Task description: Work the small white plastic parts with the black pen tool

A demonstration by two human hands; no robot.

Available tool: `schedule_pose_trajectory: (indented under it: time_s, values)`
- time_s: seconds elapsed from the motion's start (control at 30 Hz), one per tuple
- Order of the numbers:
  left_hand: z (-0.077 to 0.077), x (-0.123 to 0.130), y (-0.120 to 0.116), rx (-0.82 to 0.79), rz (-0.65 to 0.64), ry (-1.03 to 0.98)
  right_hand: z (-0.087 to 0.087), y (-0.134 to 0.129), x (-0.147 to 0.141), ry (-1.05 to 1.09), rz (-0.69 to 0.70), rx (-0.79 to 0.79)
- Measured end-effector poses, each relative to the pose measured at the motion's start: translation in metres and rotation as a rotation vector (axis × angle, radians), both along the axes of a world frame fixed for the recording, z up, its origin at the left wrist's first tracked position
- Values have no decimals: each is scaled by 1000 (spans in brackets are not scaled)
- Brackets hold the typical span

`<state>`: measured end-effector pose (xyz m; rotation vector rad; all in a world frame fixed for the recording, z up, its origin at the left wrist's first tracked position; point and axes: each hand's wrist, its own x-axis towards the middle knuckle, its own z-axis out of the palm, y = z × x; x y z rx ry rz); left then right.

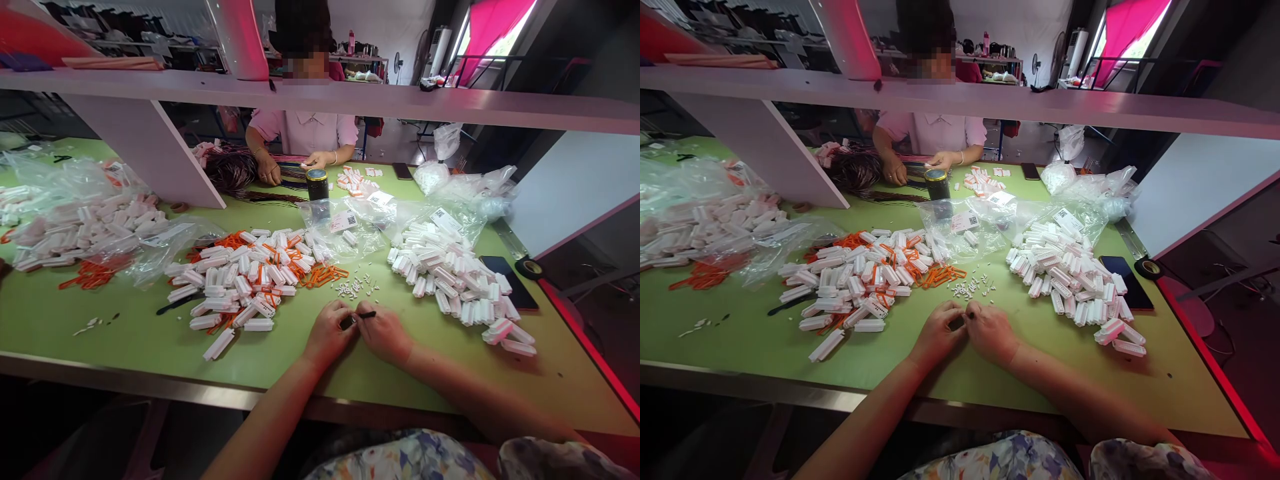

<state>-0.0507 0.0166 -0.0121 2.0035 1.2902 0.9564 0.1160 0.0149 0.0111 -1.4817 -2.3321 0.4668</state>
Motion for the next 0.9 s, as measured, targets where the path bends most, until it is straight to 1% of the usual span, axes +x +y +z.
schedule_pose_trajectory:
  time_s: [0.1,0.27,0.37,0.63,0.9]
  values:
    - [0,0,0,-6,-3,5,-2,1,1,42,9,-6]
    - [3,1,-1,-8,3,-16,-9,1,11,361,-32,-35]
    - [4,2,-2,-8,3,-26,-11,1,12,411,-51,-49]
    - [2,1,-1,-16,-1,-20,-8,0,8,311,-49,-18]
    - [1,1,0,-11,-4,-5,0,3,-4,-27,-42,-17]
